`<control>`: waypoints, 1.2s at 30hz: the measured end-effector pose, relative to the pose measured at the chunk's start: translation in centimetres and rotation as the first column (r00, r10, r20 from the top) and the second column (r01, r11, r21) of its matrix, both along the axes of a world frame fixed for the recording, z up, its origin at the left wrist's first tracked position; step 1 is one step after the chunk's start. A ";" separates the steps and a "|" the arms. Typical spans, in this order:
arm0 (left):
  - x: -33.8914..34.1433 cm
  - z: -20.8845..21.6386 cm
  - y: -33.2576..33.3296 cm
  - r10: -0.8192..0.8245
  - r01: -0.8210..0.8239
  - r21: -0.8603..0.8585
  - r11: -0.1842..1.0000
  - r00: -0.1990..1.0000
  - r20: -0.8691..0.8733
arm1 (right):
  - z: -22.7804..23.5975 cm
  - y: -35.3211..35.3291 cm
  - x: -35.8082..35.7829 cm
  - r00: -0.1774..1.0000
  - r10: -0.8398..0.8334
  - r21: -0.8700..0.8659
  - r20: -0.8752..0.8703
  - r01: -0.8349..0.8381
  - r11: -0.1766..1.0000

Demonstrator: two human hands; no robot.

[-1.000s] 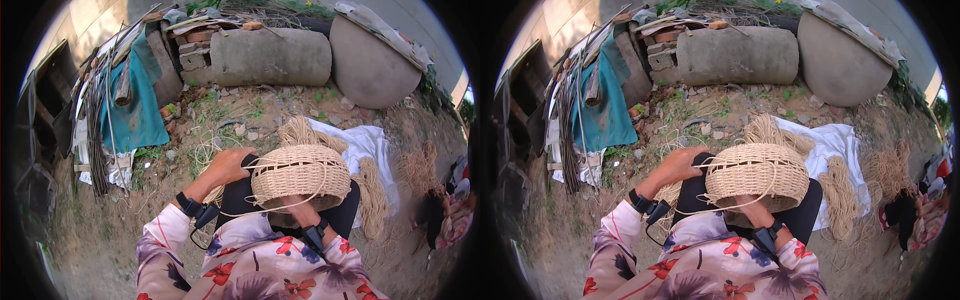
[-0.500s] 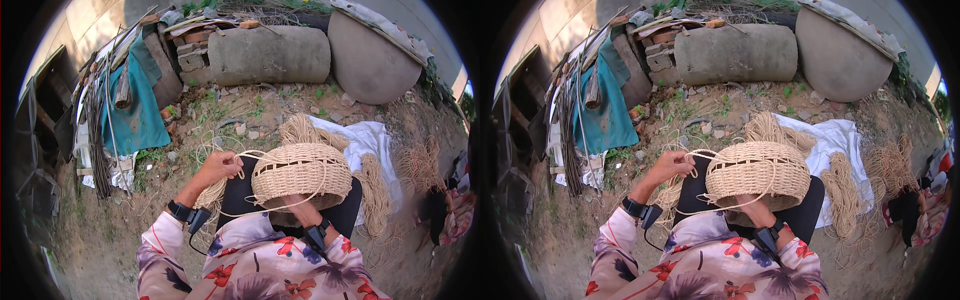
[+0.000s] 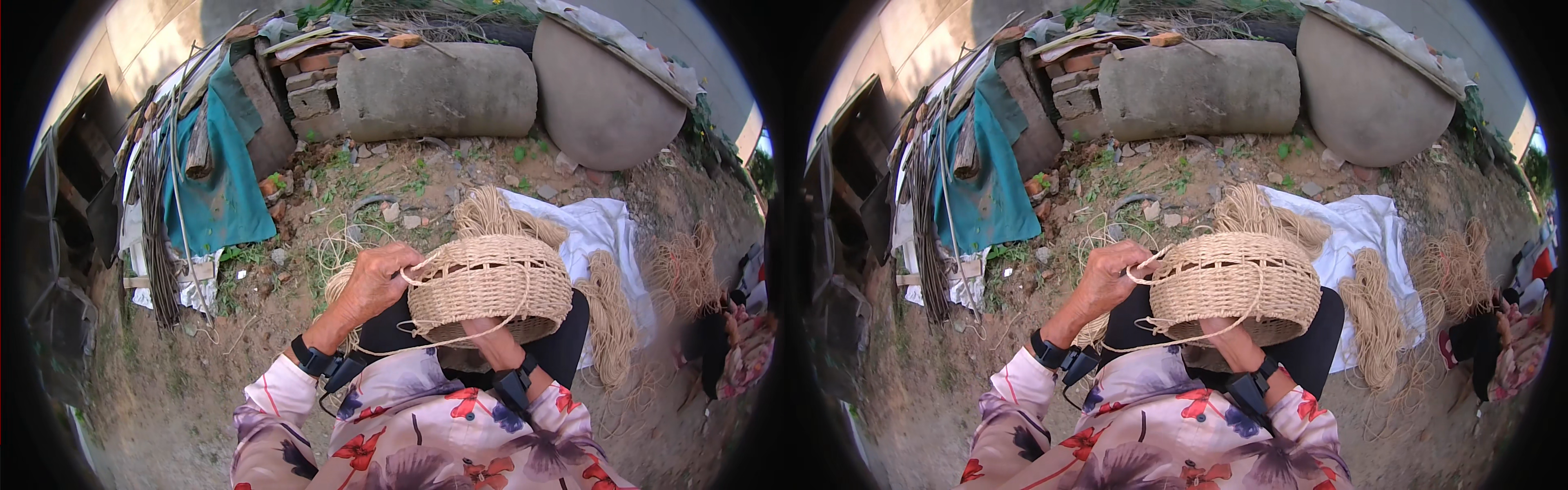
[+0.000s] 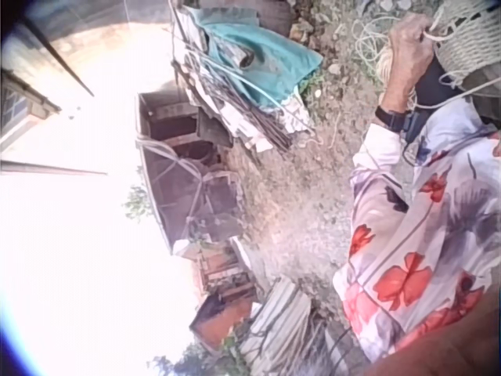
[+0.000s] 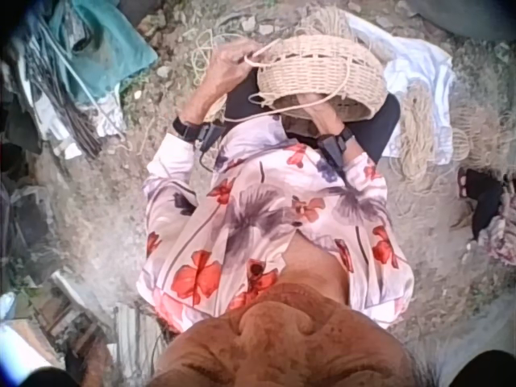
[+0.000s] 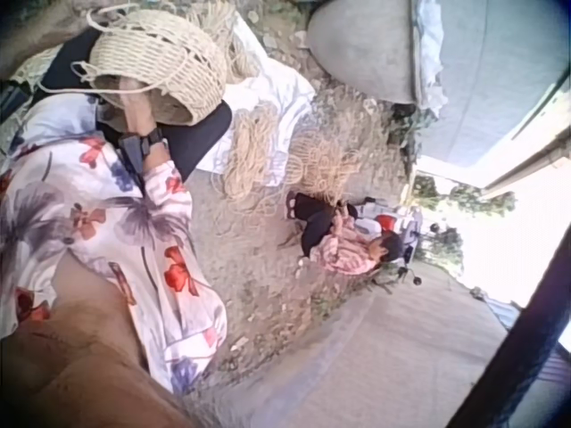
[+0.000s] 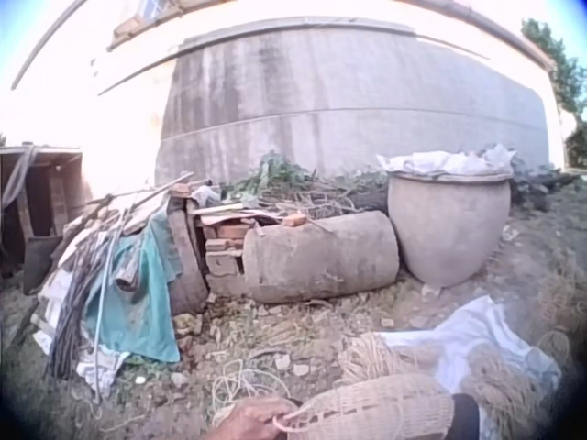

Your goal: Weaving a straw or wicker basket outdoors.

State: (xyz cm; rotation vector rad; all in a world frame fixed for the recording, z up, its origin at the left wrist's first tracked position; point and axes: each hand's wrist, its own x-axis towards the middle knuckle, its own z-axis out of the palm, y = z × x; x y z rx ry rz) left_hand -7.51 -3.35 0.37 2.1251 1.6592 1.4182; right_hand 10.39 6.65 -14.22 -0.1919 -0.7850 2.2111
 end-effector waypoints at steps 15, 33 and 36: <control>0.3 0.4 0.0 -0.060 0.060 -0.001 0.998 0.997 -0.056 | 1.2 0.1 -0.7 0.998 0.016 -0.059 -0.061 -0.020 0.998; 0.7 0.6 0.8 -0.031 0.049 -0.163 0.985 0.993 0.112 | 1.2 -0.8 0.0 0.996 -0.058 0.081 0.070 0.052 0.995; 0.5 -0.2 0.1 0.123 -0.039 -0.250 0.968 0.936 0.331 | 1.2 -0.8 0.3 0.995 -0.032 0.069 0.091 0.026 0.997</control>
